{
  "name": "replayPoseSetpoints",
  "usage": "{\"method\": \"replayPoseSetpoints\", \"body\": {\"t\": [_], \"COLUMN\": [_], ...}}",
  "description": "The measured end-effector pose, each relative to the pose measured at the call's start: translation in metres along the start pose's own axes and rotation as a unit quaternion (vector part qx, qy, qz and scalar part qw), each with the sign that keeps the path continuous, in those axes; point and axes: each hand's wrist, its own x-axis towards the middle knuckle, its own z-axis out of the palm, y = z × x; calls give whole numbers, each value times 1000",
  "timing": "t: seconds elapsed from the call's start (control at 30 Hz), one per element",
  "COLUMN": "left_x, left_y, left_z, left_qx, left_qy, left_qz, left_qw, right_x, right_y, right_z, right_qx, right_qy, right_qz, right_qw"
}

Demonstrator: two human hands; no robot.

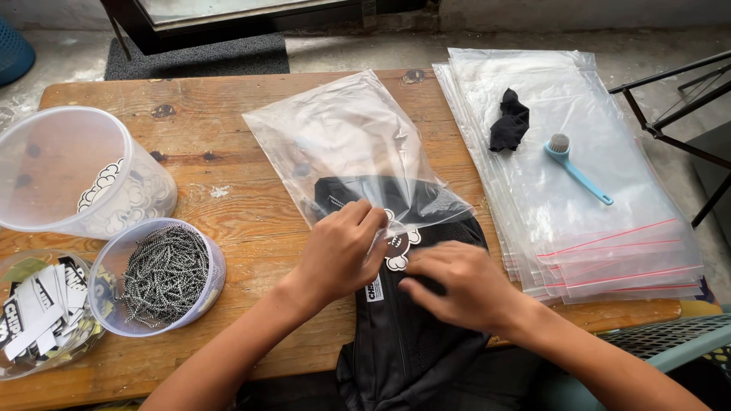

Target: The person cleans a black fanny pack with a brush, attaches a decorative charm to the zipper, wipes a plastic bag with a cloth, and places the fanny pack inside the bag. The person then seals the bag and places it into a basket.

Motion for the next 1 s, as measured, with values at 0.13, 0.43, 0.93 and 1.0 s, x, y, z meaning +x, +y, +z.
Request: {"method": "replayPoseSetpoints", "body": {"t": [0.13,0.43,0.93,1.0], "left_x": [5,-46,8,11], "left_y": [17,9,22,23], "left_z": [-34,-30,-59,-52], "left_qx": [28,225,60,90], "left_qy": [-102,-327,-429,-466], "left_qz": [-12,-165,-194,-133], "left_qw": [994,903,880,870], "right_x": [-4,-19,-7,-19], "right_y": [31,85,47,59], "right_z": [-24,-15,-52,-37], "right_qx": [-90,6,64,11], "right_qy": [99,-61,-192,-129], "right_qz": [52,235,390,381], "right_qw": [990,970,898,916]}}
